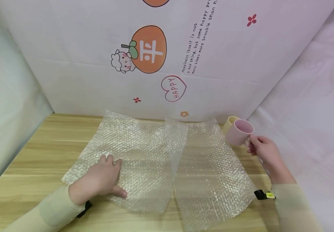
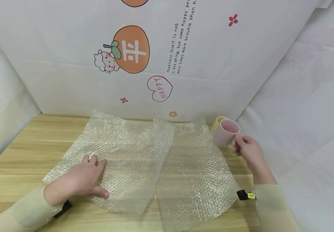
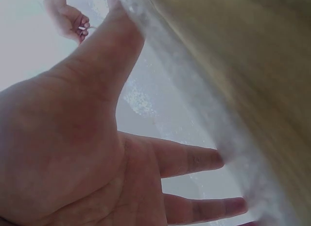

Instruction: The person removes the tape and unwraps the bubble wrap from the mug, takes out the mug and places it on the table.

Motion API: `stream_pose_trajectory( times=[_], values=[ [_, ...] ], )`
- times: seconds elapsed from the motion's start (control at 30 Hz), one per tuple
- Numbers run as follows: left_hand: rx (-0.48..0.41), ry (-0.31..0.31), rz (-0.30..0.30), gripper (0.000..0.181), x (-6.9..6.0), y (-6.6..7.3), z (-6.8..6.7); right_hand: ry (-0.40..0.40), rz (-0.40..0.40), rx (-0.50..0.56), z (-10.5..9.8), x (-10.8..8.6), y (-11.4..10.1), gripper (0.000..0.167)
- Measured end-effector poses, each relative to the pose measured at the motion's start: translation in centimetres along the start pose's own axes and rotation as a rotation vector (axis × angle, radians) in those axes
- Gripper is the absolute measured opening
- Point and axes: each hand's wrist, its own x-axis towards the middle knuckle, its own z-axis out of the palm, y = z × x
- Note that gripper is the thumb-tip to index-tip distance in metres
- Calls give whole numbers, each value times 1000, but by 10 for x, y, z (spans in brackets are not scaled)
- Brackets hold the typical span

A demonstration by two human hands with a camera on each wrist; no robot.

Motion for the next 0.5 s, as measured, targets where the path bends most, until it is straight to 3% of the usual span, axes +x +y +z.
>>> stream_pose_trajectory(
  times=[0.2,0.5],
  values=[
    [-3,-4,14,137,-1,-3,0,40,81,64,-9,-21,27,52],
    [-1,-10,42,136,0,-7,-1,75,123,80,-19,-55,56,50]
  ],
)
